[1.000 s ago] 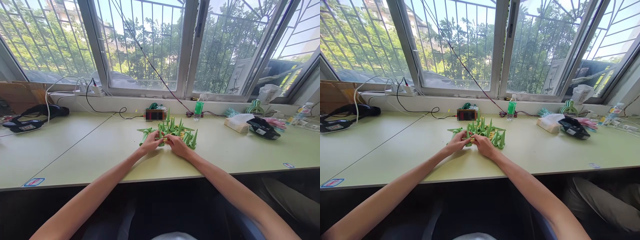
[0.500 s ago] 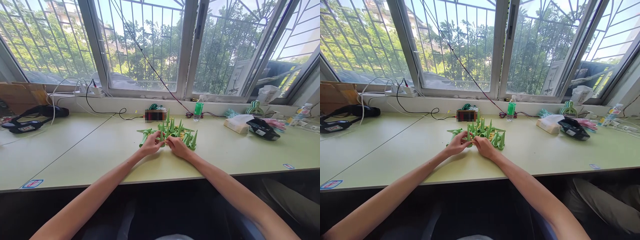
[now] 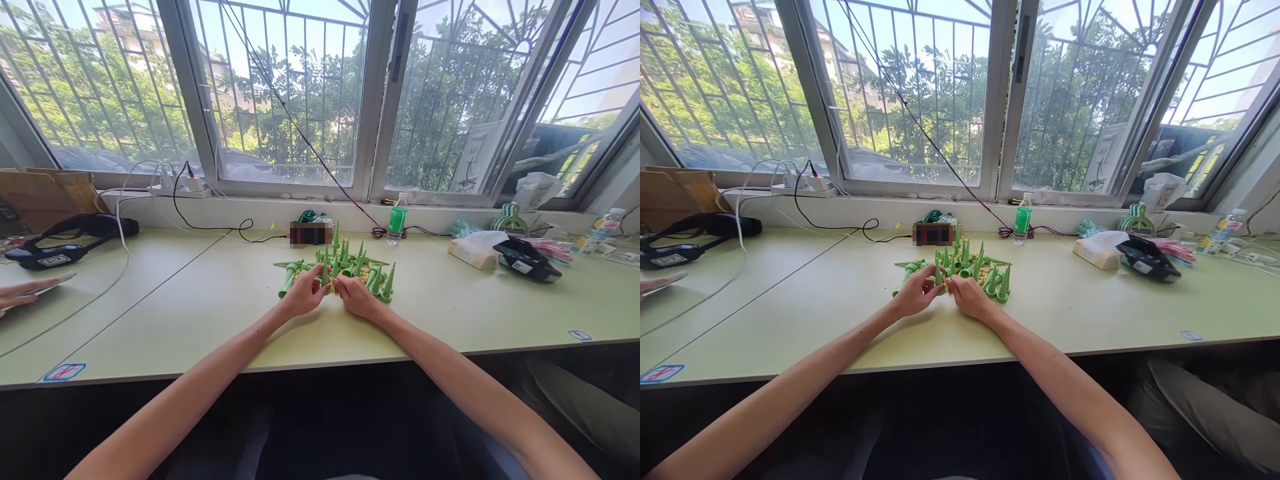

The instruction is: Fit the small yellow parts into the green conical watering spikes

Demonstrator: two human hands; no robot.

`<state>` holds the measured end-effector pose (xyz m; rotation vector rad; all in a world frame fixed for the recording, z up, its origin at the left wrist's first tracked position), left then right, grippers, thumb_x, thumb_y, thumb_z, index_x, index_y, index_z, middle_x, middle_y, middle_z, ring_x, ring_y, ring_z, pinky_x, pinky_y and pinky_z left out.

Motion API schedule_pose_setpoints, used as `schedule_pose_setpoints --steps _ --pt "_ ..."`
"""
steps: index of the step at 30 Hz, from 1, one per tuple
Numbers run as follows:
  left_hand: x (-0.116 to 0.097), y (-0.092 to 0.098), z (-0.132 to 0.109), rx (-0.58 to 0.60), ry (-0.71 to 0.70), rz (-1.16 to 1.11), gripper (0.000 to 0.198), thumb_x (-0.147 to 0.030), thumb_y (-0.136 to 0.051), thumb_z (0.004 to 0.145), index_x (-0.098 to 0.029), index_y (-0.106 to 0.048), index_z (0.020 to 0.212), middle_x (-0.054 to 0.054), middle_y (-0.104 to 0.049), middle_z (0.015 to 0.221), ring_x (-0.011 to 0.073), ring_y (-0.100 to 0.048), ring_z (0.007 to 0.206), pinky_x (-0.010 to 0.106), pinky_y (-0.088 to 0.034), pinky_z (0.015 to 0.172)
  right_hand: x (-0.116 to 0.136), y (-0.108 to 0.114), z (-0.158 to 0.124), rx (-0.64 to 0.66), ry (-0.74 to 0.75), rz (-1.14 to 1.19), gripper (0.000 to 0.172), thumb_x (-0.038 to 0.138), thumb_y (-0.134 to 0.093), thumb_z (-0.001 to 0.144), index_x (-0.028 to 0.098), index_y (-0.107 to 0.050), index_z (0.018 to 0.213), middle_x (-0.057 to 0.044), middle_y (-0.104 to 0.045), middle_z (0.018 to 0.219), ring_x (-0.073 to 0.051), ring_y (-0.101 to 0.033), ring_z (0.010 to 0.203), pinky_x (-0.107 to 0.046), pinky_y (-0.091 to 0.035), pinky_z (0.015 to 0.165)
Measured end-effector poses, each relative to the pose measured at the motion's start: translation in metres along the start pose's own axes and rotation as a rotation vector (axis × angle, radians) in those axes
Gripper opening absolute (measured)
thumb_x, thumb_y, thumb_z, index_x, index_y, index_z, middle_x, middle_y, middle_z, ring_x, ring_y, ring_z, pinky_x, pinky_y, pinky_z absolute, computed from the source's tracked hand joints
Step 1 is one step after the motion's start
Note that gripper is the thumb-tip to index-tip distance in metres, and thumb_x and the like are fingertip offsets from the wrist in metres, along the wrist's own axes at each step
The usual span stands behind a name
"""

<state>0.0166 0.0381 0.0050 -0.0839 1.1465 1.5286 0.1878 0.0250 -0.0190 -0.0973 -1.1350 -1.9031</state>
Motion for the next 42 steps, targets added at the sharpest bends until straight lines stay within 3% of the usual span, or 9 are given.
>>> schedule_pose_setpoints --steps 3,6,9,13,19,23,26,33,42 --pt "0.003 -0.001 0.004 -0.026 0.086 -0.131 0.03 -0.029 -0.061 0.082 -0.018 -0.053 0.109 0.004 -0.065 0.093 0.0047 -0.045 0.046 0.021 -0.035 0.046 0.004 0.002 0.001 -0.028 -0.023 0.023 0.031 0.031 -0.038 0.102 0.019 -0.053 0.078 0.001 -0.056 0.065 -0.012 -0.046 0.056 -0.024 -0.033 0.058" --pt "0.002 0.001 0.007 -0.051 0.241 -0.301 0.037 -0.033 -0.068 0.076 -0.017 -0.053 0.106 0.002 -0.063 0.086 0.0036 -0.043 0.044 0.019 -0.032 0.041 0.008 0.005 0.001 -0.06 -0.018 0.082 0.017 0.032 -0.047 0.099 0.018 -0.057 0.095 0.001 -0.06 0.071 -0.012 -0.048 0.056 -0.024 -0.036 0.058" --pt "-0.001 0.003 0.008 -0.061 0.407 -0.48 0.043 -0.036 -0.074 0.07 -0.018 -0.053 0.103 0.0 -0.061 0.079 0.0022 -0.037 0.042 0.018 -0.025 0.037 0.01 0.007 0.001 -0.06 -0.005 0.126 0.02 0.031 -0.056 0.094 0.018 -0.056 0.109 -0.001 -0.065 0.083 -0.011 -0.049 0.055 -0.024 -0.039 0.06" --pt "-0.005 0.005 0.007 -0.053 0.471 -0.59 0.046 -0.037 -0.08 0.066 -0.018 -0.055 0.1 -0.003 -0.058 0.072 0.0003 -0.031 0.039 0.017 -0.02 0.036 0.006 0.006 0.001 -0.062 0.007 0.134 0.018 0.026 -0.056 0.093 0.018 -0.057 0.109 -0.003 -0.066 0.085 -0.013 -0.054 0.061 -0.025 -0.042 0.064" --pt "0.002 0.003 0.006 0.015 0.367 -0.481 0.045 -0.038 -0.075 0.07 -0.017 -0.054 0.104 -0.001 -0.06 0.078 0.002 -0.038 0.042 0.017 -0.026 0.036 0.003 0.005 0.002 -0.04 0.005 0.138 0.007 0.025 -0.054 0.094 0.019 -0.058 0.093 -0.002 -0.066 0.079 -0.015 -0.058 0.067 -0.025 -0.042 0.067" --pt "0.006 -0.001 0.004 0.065 0.21 -0.295 0.035 -0.034 -0.068 0.077 -0.017 -0.055 0.104 0.004 -0.065 0.091 0.0052 -0.051 0.05 0.018 -0.037 0.044 0.003 0.005 0.001 -0.012 -0.014 0.092 0.024 0.025 -0.048 0.097 0.02 -0.051 0.075 0.001 -0.058 0.064 -0.013 -0.051 0.057 -0.024 -0.037 0.06" --pt "0.003 -0.003 0.002 0.065 0.11 -0.14 0.027 -0.03 -0.062 0.08 -0.017 -0.056 0.103 0.006 -0.067 0.098 0.0053 -0.05 0.049 0.021 -0.039 0.048 0.003 0.004 0.001 -0.026 -0.007 0.035 0.028 0.024 -0.047 0.097 0.021 -0.046 0.069 0.001 -0.054 0.061 -0.013 -0.046 0.054 -0.025 -0.032 0.057" --pt "-0.007 -0.004 -0.002 0.055 0.004 0.149 0.018 -0.027 -0.056 0.082 -0.02 -0.054 0.099 -0.006 -0.049 0.056 0.0117 -0.044 0.048 0.024 -0.034 0.053 -0.001 0.003 0.006 -0.053 -0.105 0.077 0.038 0.029 -0.043 0.095 0.021 -0.035 0.059 0.003 -0.043 0.053 -0.011 -0.037 0.052 -0.025 -0.027 0.052" --pt "-0.006 -0.004 0.0 -0.012 -0.025 0.097 0.018 -0.025 -0.054 0.086 -0.021 -0.053 0.104 -0.005 -0.052 0.061 0.0107 -0.045 0.049 0.023 -0.037 0.054 0.001 0.004 0.007 -0.102 -0.22 0.243 0.042 0.045 -0.043 0.096 0.022 -0.041 0.061 0.004 -0.042 0.047 -0.012 -0.041 0.045 -0.025 -0.031 0.049"
Point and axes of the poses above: each hand's wrist, its own z-axis towards the middle knuckle, its own y-axis out of the back of the hand, x = y × z, the point moved 2 cm from there along z, towards the middle knuckle
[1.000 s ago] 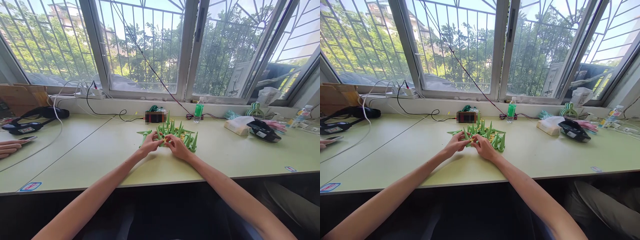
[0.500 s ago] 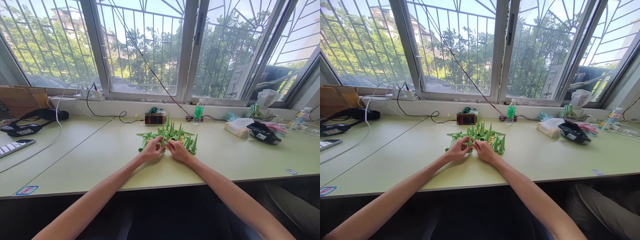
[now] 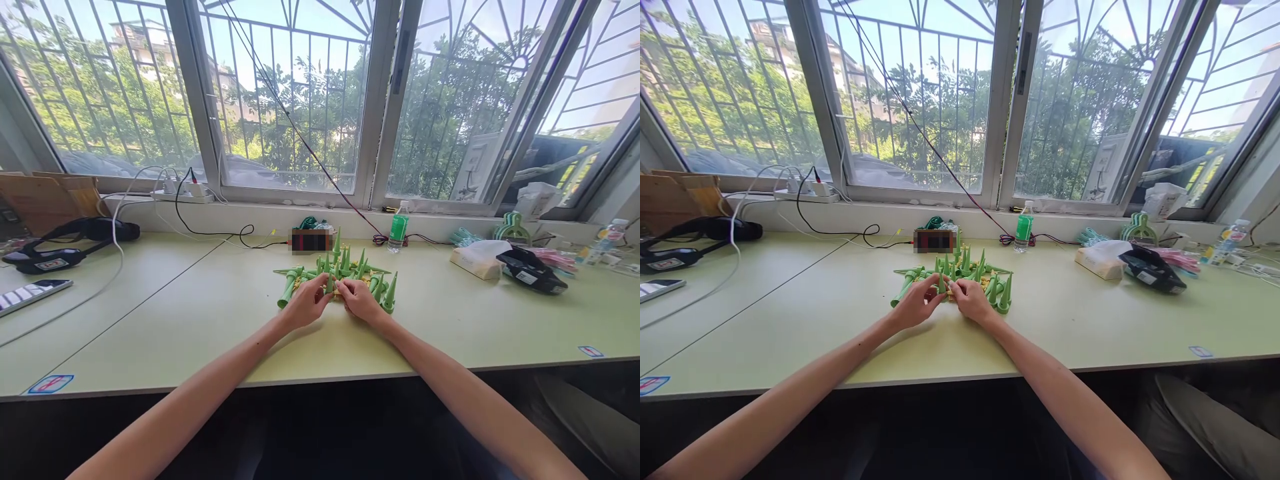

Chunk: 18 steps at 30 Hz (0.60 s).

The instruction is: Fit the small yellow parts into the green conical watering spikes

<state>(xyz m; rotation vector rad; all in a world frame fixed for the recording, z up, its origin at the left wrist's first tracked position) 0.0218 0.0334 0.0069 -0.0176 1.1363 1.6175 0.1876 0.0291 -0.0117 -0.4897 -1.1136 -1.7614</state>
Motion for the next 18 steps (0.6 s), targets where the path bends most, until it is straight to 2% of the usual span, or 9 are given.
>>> schedule_pose_setpoints --steps 3,6,9,15,18 --pt "0.0032 0.0014 0.0025 -0.047 0.078 -0.109 0.022 -0.028 -0.055 0.087 -0.019 -0.052 0.107 0.0 -0.063 0.079 0.0084 -0.048 0.048 0.023 -0.04 0.052 0.0047 0.0009 -0.0018 0.011 0.068 -0.033 0.034 0.044 -0.047 0.096 0.019 -0.054 0.074 0.002 -0.055 0.058 -0.013 -0.047 0.052 -0.025 -0.035 0.054" --pt "0.0066 0.0018 0.0035 -0.065 0.119 -0.186 0.025 -0.031 -0.057 0.088 -0.018 -0.052 0.109 0.005 -0.066 0.096 0.0084 -0.055 0.051 0.023 -0.044 0.053 0.0067 0.0008 -0.0039 0.041 0.127 -0.082 0.03 0.041 -0.046 0.097 0.019 -0.056 0.08 0.001 -0.057 0.064 -0.012 -0.046 0.055 -0.025 -0.035 0.056" --pt "0.0073 0.0008 0.0034 -0.036 0.079 -0.168 0.024 -0.03 -0.055 0.089 -0.018 -0.053 0.11 0.004 -0.066 0.091 0.0086 -0.054 0.052 0.023 -0.044 0.052 0.0067 0.0009 -0.0047 0.042 0.133 -0.117 0.036 0.041 -0.041 0.099 0.019 -0.05 0.071 0.002 -0.052 0.061 -0.012 -0.042 0.055 -0.025 -0.032 0.056" --pt "0.0054 0.0 0.0021 -0.04 -0.023 -0.042 0.018 -0.027 -0.047 0.094 -0.018 -0.055 0.107 0.001 -0.061 0.078 0.0097 -0.052 0.056 0.022 -0.045 0.057 0.0074 0.004 -0.0022 -0.023 0.046 -0.087 0.034 0.044 -0.045 0.096 0.02 -0.049 0.072 0.003 -0.048 0.06 -0.012 -0.04 0.054 -0.025 -0.03 0.054" --pt "0.0044 0.0002 0.0016 -0.044 -0.047 -0.004 0.017 -0.026 -0.046 0.094 -0.018 -0.057 0.103 0.0 -0.06 0.074 0.0107 -0.052 0.059 0.022 -0.046 0.06 0.0053 0.0019 -0.0005 0.049 0.022 -0.031 0.041 0.045 -0.04 0.097 0.021 -0.044 0.065 0.002 -0.047 0.056 -0.012 -0.042 0.052 -0.026 -0.032 0.053"
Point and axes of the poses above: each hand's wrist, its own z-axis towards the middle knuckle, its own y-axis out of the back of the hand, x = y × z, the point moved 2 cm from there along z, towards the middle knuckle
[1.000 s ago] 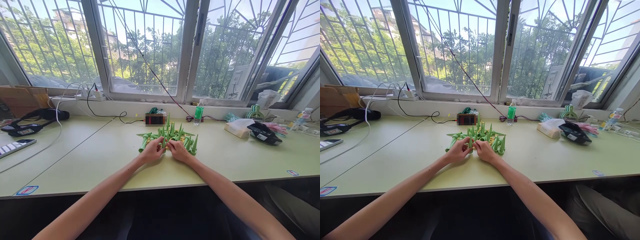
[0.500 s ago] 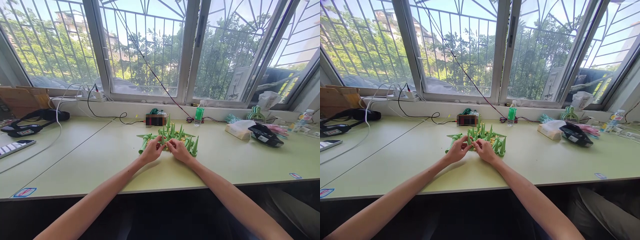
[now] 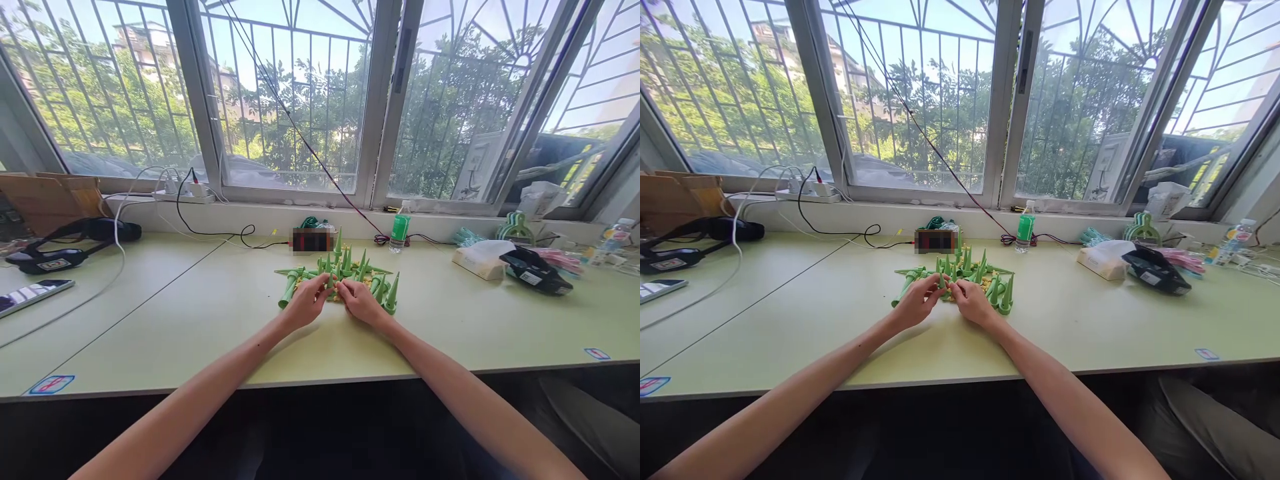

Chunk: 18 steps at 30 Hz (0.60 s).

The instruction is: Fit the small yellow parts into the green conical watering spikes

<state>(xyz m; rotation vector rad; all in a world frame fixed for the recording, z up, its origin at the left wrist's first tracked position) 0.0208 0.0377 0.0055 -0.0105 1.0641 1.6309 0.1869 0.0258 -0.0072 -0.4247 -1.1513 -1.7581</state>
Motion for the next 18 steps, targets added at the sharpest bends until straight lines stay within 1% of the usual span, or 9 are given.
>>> schedule_pose_setpoints --steps 3,5,7,11,14,16,18 --pt "0.0 0.0 0.0 -0.017 0.03 -0.013 0.016 -0.027 -0.048 0.093 -0.017 -0.059 0.101 -0.001 -0.059 0.07 0.0108 -0.051 0.06 0.022 -0.046 0.061 -0.006 -0.004 0.0 0.085 -0.071 0.131 0.042 0.047 -0.039 0.097 0.021 -0.045 0.065 0.004 -0.045 0.051 -0.011 -0.042 0.042 -0.026 -0.032 0.048" --pt "0.0 0.0 0.001 -0.03 0.07 -0.078 0.017 -0.03 -0.051 0.092 -0.017 -0.06 0.099 0.0 -0.06 0.072 0.0104 -0.051 0.062 0.021 -0.046 0.061 -0.009 -0.006 0.0 0.106 -0.108 0.207 0.041 0.048 -0.04 0.096 0.021 -0.046 0.067 0.005 -0.043 0.049 -0.011 -0.041 0.036 -0.026 -0.032 0.044" --pt "0.002 -0.001 0.002 -0.034 0.114 -0.177 0.02 -0.034 -0.054 0.091 -0.016 -0.06 0.096 0.0 -0.061 0.074 0.0093 -0.049 0.061 0.02 -0.044 0.058 -0.01 -0.007 -0.001 0.109 -0.107 0.229 0.041 0.049 -0.041 0.096 0.021 -0.046 0.067 0.005 -0.043 0.048 -0.011 -0.041 0.035 -0.026 -0.032 0.043" --pt "0.007 -0.005 0.003 0.008 0.209 -0.412 0.029 -0.044 -0.062 0.086 -0.015 -0.06 0.089 -0.002 -0.056 0.068 0.0059 -0.039 0.049 0.019 -0.033 0.045 -0.006 -0.004 -0.003 0.058 -0.008 0.099 0.041 0.045 -0.042 0.097 0.021 -0.046 0.064 0.003 -0.046 0.049 -0.012 -0.043 0.045 -0.026 -0.033 0.049" --pt "0.008 -0.006 0.004 0.054 0.296 -0.589 0.037 -0.05 -0.068 0.08 -0.015 -0.058 0.087 -0.004 -0.05 0.063 0.0044 -0.035 0.043 0.02 -0.026 0.04 -0.001 -0.001 -0.005 0.013 0.098 -0.014 0.039 0.039 -0.043 0.097 0.02 -0.047 0.064 0.0 -0.052 0.058 -0.013 -0.046 0.055 -0.026 -0.033 0.055" --pt "0.006 -0.004 0.003 0.084 0.343 -0.676 0.039 -0.051 -0.072 0.077 -0.015 -0.058 0.084 -0.005 -0.047 0.06 0.0042 -0.035 0.042 0.02 -0.025 0.039 0.0 -0.001 -0.006 0.013 0.142 -0.049 0.037 0.037 -0.043 0.098 0.019 -0.047 0.066 0.0 -0.054 0.062 -0.013 -0.046 0.057 -0.025 -0.033 0.057" --pt "0.003 -0.002 0.002 0.116 0.387 -0.753 0.04 -0.05 -0.074 0.076 -0.015 -0.057 0.08 -0.006 -0.044 0.057 0.0038 -0.035 0.043 0.02 -0.025 0.041 -0.001 -0.002 -0.007 0.025 0.173 -0.072 0.036 0.034 -0.042 0.098 0.019 -0.045 0.066 0.0 -0.054 0.063 -0.012 -0.045 0.057 -0.025 -0.032 0.058"
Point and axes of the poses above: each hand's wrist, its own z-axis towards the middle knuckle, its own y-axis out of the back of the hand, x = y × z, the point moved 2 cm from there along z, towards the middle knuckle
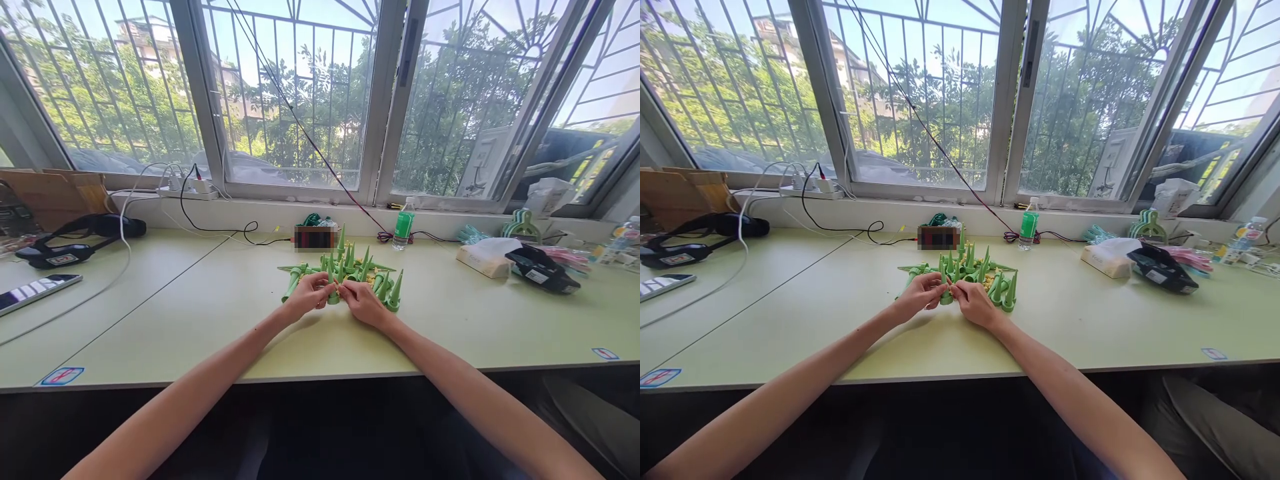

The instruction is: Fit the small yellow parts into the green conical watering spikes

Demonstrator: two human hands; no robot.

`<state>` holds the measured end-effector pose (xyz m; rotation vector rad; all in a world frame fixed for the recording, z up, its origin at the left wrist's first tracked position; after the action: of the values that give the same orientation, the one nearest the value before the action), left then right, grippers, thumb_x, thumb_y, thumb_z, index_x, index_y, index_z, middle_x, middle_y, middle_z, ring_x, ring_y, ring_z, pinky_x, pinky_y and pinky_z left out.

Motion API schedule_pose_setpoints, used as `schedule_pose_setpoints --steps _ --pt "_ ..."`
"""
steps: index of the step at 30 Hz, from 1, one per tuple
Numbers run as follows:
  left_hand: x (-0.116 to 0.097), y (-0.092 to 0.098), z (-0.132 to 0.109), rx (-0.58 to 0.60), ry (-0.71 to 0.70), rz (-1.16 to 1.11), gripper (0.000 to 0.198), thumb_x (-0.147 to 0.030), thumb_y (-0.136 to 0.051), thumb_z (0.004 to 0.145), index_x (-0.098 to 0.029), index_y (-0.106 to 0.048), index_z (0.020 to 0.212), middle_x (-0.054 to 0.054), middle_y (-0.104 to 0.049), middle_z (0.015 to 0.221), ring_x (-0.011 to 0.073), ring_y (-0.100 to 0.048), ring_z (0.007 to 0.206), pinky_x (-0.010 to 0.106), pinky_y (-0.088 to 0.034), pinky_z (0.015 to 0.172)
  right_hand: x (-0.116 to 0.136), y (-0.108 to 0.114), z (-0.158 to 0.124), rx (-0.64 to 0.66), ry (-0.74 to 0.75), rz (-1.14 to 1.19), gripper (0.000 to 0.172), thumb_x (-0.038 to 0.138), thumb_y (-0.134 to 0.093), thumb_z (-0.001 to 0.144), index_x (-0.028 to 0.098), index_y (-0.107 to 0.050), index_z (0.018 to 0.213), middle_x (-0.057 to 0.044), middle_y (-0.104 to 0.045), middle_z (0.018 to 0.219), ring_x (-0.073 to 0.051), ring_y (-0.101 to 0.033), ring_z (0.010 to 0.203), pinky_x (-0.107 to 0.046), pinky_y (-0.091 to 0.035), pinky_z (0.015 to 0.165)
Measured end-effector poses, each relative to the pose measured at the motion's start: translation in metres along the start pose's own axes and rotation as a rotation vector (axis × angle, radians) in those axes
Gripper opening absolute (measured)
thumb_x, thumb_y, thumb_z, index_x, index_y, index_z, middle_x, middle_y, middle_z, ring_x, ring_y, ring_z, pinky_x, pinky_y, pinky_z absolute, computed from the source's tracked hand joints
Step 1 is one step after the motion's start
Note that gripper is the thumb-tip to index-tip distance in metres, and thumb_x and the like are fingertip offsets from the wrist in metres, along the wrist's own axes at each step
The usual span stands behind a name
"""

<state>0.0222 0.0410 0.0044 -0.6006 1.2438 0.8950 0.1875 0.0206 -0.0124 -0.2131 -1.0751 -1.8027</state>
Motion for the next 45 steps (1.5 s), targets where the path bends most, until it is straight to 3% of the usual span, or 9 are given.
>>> schedule_pose_setpoints --steps 5,11,17,23,28,32,36,45 --pt "-0.002 0.002 -0.003 0.028 0.204 -0.232 0.039 -0.04 -0.083 0.071 -0.013 -0.053 0.074 -0.007 -0.04 0.06 0.0001 -0.029 0.044 0.017 -0.02 0.042 -0.003 -0.002 -0.002 0.012 0.116 -0.092 0.035 0.029 -0.041 0.099 0.021 -0.037 0.066 0.002 -0.046 0.062 -0.012 -0.039 0.057 -0.026 -0.029 0.058" --pt "0.005 0.008 -0.001 0.008 0.379 -0.417 0.039 -0.027 -0.087 0.067 -0.015 -0.051 0.078 -0.007 -0.041 0.061 -0.0007 -0.027 0.043 0.016 -0.019 0.039 0.003 0.001 -0.004 0.022 0.247 -0.189 0.03 0.027 -0.036 0.102 0.021 -0.042 0.074 -0.001 -0.049 0.07 -0.014 -0.043 0.063 -0.026 -0.032 0.062" --pt "0.002 0.002 -0.002 0.016 0.233 -0.335 0.042 -0.034 -0.086 0.068 -0.015 -0.049 0.077 -0.007 -0.044 0.062 -0.0004 -0.03 0.044 0.016 -0.021 0.041 0.001 0.0 -0.004 -0.003 0.197 -0.205 0.031 0.025 -0.035 0.101 0.021 -0.038 0.07 -0.001 -0.049 0.068 -0.013 -0.04 0.06 -0.026 -0.03 0.06" --pt "-0.001 -0.004 -0.003 -0.019 -0.019 0.026 0.04 -0.047 -0.075 0.076 -0.018 -0.047 0.075 -0.005 -0.049 0.068 0.0018 -0.034 0.04 0.02 -0.025 0.039 0.0 0.0 -0.002 -0.002 0.025 -0.082 0.035 0.031 -0.038 0.099 0.021 -0.039 0.065 0.001 -0.048 0.06 -0.012 -0.039 0.055 -0.026 -0.03 0.057" --pt "0.001 -0.006 -0.003 -0.069 -0.241 0.375 0.026 -0.039 -0.066 0.084 -0.018 -0.051 0.077 -0.004 -0.044 0.063 0.0058 -0.033 0.049 0.02 -0.027 0.043 0.0 0.001 0.002 -0.004 -0.125 0.052 0.04 0.036 -0.039 0.096 0.021 -0.042 0.059 0.002 -0.048 0.052 -0.013 -0.043 0.053 -0.026 -0.033 0.056" --pt "-0.007 -0.005 -0.005 -0.092 -0.42 0.614 0.016 -0.032 -0.06 0.088 -0.017 -0.064 0.083 0.002 -0.053 0.073 0.0104 -0.041 0.061 0.021 -0.035 0.052 -0.004 -0.001 0.004 0.02 -0.214 0.179 0.04 0.037 -0.038 0.095 0.023 -0.038 0.057 0.004 -0.041 0.041 -0.013 -0.039 0.043 -0.027 -0.033 0.052" --pt "-0.01 -0.004 -0.004 -0.102 -0.376 0.594 0.019 -0.034 -0.061 0.088 -0.017 -0.069 0.09 0.002 -0.056 0.073 0.0096 -0.039 0.057 0.021 -0.034 0.05 -0.005 -0.003 0.004 0.01 -0.22 0.231 0.04 0.04 -0.04 0.094 0.023 -0.039 0.058 0.004 -0.042 0.041 -0.012 -0.038 0.04 -0.026 -0.032 0.049" --pt "0.003 -0.006 0.004 -0.055 -0.103 0.105 0.037 -0.047 -0.075 0.074 -0.017 -0.057 0.085 -0.003 -0.052 0.071 0.0024 -0.034 0.041 0.021 -0.025 0.038 -0.001 0.001 0.001 -0.048 -0.131 0.1 0.045 0.047 -0.039 0.097 0.021 -0.044 0.061 0.001 -0.047 0.052 -0.013 -0.042 0.052 -0.027 -0.032 0.054"
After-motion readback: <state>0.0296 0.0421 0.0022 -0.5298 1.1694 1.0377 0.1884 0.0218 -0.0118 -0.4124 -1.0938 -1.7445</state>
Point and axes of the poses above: each hand's wrist, its own z-axis towards the middle knuckle, its own y-axis out of the back of the hand, x = y × z, the point moved 2 cm from there along z, towards the middle knuckle
